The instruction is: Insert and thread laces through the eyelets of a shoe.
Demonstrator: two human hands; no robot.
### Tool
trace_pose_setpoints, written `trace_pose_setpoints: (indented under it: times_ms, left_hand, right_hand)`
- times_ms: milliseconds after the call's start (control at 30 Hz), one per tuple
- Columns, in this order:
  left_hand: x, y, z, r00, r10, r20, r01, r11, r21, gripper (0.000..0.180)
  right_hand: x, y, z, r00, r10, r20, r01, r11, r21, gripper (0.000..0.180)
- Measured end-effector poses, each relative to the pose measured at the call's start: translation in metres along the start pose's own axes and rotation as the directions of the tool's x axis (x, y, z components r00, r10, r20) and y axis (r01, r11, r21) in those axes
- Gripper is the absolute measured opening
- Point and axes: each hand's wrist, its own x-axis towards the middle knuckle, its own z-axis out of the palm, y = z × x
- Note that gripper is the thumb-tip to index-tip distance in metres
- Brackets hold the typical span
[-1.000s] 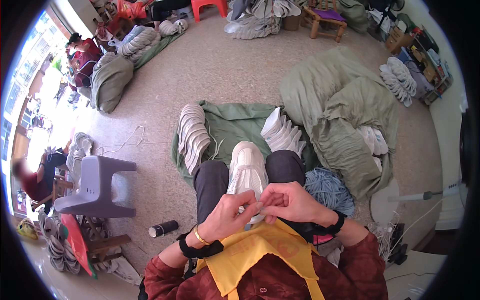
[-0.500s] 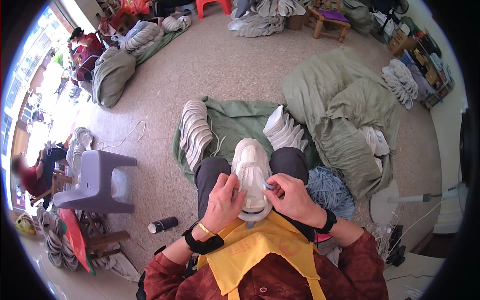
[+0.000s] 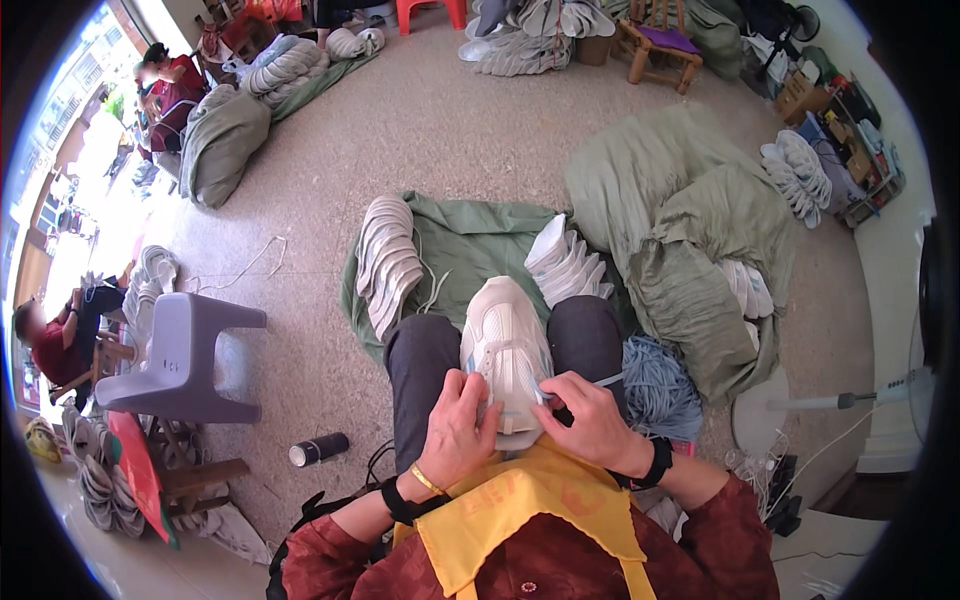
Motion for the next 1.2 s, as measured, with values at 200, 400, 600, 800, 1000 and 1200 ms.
trace_pose_setpoints:
  times_ms: [200,400,600,800,1000,1200]
  left_hand:
    - [0.003,-0.001,-0.003,1.0,-0.025,0.003,0.025,0.999,-0.027,0.024]
    - [0.015,-0.001,-0.013,0.988,-0.137,0.076,0.148,0.974,-0.17,0.024]
    - [0.036,-0.009,-0.008,0.992,-0.126,0.018,0.127,0.977,-0.17,0.025]
    - [0.047,-0.017,-0.002,0.991,-0.127,-0.03,0.121,0.98,-0.159,0.027]
    - [0.053,-0.026,0.001,0.992,-0.121,-0.035,0.116,0.985,-0.127,0.03]
    - [0.055,-0.029,0.005,0.987,-0.16,-0.018,0.156,0.978,-0.139,0.032]
  right_hand:
    - [0.008,0.005,-0.006,0.998,0.052,-0.038,-0.049,0.995,0.09,0.016]
    - [0.018,0.01,-0.008,0.85,0.497,0.173,-0.487,0.619,0.616,0.008]
    - [0.034,0.024,0.003,0.917,0.397,0.029,-0.381,0.854,0.354,0.009]
    - [0.047,0.021,0.003,0.93,0.362,-0.064,-0.337,0.908,0.247,0.01]
    - [0.052,0.02,0.001,0.935,0.353,-0.023,-0.343,0.92,0.188,0.015]
    - [0.054,0.022,0.006,0.944,0.329,-0.026,-0.319,0.929,0.187,0.013]
